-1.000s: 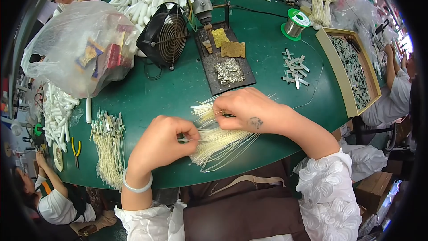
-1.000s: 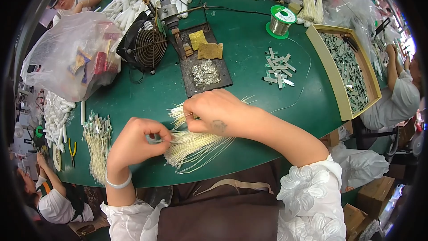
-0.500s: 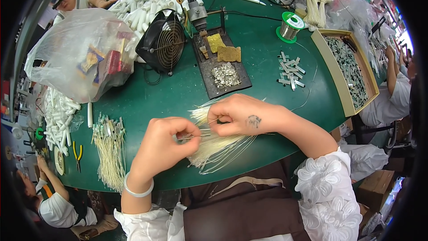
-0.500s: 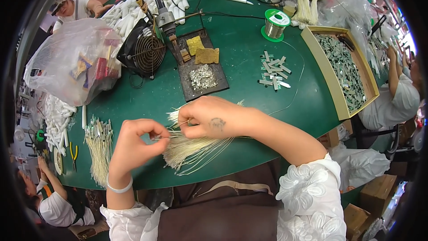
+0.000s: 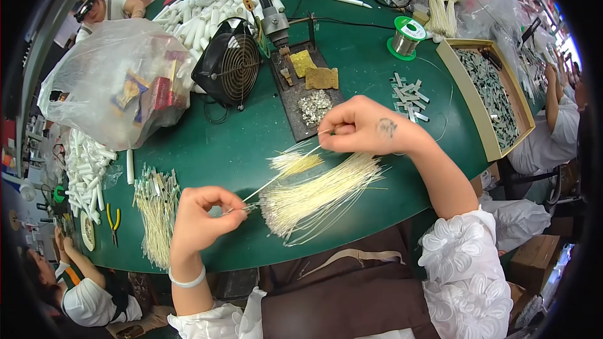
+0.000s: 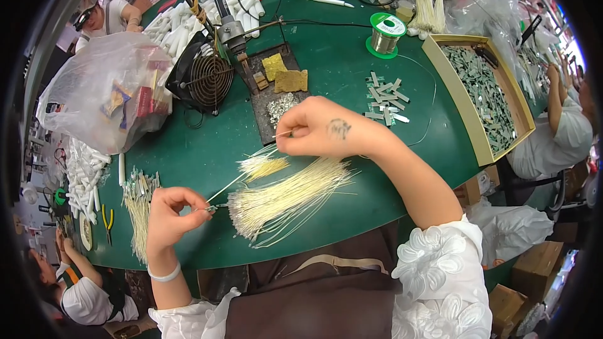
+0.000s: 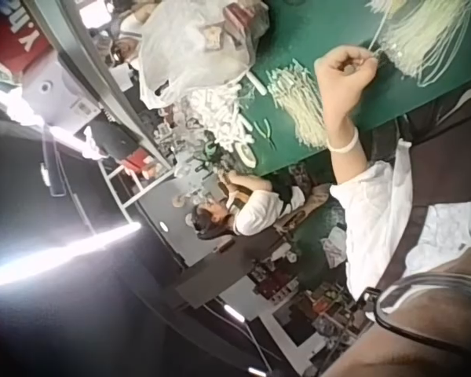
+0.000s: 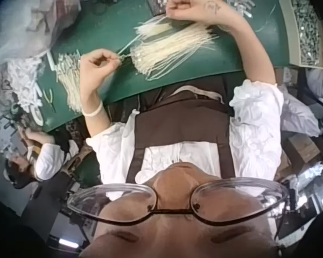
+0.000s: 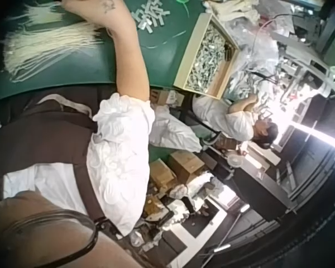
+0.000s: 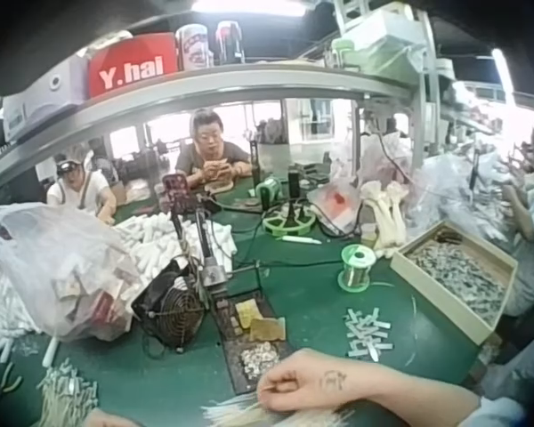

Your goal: Assembling small green plastic components onto the ends of white wires at a factory workbench.

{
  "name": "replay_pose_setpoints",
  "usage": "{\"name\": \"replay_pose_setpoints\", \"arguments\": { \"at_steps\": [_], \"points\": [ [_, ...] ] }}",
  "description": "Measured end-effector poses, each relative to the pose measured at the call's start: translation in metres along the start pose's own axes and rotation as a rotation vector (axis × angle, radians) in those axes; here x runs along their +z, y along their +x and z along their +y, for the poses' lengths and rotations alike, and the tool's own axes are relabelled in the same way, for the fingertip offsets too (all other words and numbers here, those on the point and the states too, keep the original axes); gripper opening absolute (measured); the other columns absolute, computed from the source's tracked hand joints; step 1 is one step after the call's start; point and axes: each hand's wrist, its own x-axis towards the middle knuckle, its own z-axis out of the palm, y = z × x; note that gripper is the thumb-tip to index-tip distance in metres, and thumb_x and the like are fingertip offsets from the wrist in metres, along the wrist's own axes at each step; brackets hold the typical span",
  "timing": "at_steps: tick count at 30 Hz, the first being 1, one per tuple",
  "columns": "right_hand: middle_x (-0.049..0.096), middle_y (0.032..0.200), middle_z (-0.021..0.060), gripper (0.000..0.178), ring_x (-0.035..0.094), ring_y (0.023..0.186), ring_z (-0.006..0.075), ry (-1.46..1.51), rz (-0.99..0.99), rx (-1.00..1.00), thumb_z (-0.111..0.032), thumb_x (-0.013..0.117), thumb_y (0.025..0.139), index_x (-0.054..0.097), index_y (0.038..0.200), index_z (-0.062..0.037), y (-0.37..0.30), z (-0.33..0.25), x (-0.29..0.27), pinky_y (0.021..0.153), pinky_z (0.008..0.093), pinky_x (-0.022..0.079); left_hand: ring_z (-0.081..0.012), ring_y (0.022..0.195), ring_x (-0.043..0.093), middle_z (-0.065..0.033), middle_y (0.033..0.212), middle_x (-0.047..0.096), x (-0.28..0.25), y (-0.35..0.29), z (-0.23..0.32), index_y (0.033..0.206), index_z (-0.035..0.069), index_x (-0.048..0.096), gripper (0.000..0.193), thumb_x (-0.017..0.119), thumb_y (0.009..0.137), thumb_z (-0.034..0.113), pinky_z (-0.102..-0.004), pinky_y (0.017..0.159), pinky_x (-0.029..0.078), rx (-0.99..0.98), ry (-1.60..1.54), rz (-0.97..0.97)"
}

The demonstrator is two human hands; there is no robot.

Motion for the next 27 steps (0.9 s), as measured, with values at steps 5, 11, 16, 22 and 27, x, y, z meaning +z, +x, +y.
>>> {"name": "replay_pose_setpoints", "arguments": {
  "at_steps": [5, 11, 16, 22, 27],
  "points": [
    [0.039, 0.055, -0.0083, 0.012, 0.033, 0.055, 0.0022, 0.093, 0.051, 0.06, -0.011, 0.065, 0.081, 0.063, 0.078, 0.0013, -0.002, 0.002, -0.007, 0.05, 0.022, 0.031, -0.0061, 0.063, 0.054, -0.0032, 0.068, 0.066, -0.001, -0.005, -0.007, 0.071, -0.002, 0.067, 0.005, 0.069, 0.067, -0.002, -0.0205, 0.059, 0.043, -0.07, -0.089, 0.021],
    [0.04, 0.056, -0.0091, 0.013, 0.033, 0.055, 0.001, 0.11, 0.107, 0.093, -0.012, 0.066, 0.081, 0.064, 0.077, 0.0008, -0.001, 0.001, -0.006, 0.051, 0.021, 0.03, -0.013, 0.069, 0.063, -0.0108, 0.077, 0.067, -0.001, 0.001, -0.009, 0.073, -0.003, 0.06, 0.004, 0.063, 0.073, -0.006, -0.0227, 0.065, 0.048, -0.122, -0.144, -0.014],
    [0.038, 0.057, -0.0111, 0.01, 0.033, 0.055, -0.0004, 0.092, 0.067, 0.05, -0.011, 0.066, 0.078, 0.065, 0.078, -0.0001, -0.004, -0.011, 0.017, 0.05, 0.0197, 0.03, -0.0112, 0.073, 0.062, -0.0126, 0.084, 0.069, 0.028, 0.042, 0.02, 0.082, -0.002, 0.057, 0.002, 0.058, 0.082, 0.0, -0.02, 0.068, 0.046, 0.106, -0.016, 0.185],
    [0.034, 0.053, -0.0048, 0.012, 0.03, 0.052, 0.0038, 0.015, 0.257, -0.021, -0.013, 0.067, 0.076, 0.064, 0.079, -0.0017, 0.0, -0.016, 0.034, 0.048, 0.0237, 0.029, -0.0141, 0.076, 0.066, -0.0118, 0.084, 0.069, 0.057, 0.061, 0.03, 0.095, -0.004, 0.056, 0.01, 0.058, 0.087, 0.0, -0.0228, 0.067, 0.05, -0.059, -0.378, -0.017],
    [0.035, 0.052, -0.003, 0.012, 0.031, 0.051, 0.0054, -0.052, 0.309, -0.035, -0.013, 0.067, 0.075, 0.064, 0.079, -0.0016, 0.0, -0.011, 0.035, 0.047, 0.0249, 0.029, -0.0143, 0.075, 0.067, -0.0116, 0.084, 0.069, 0.066, 0.065, 0.027, 0.099, -0.004, 0.057, 0.012, 0.058, 0.088, 0.0, -0.022, 0.066, 0.051, -0.051, -0.474, -0.018]
  ]
}}
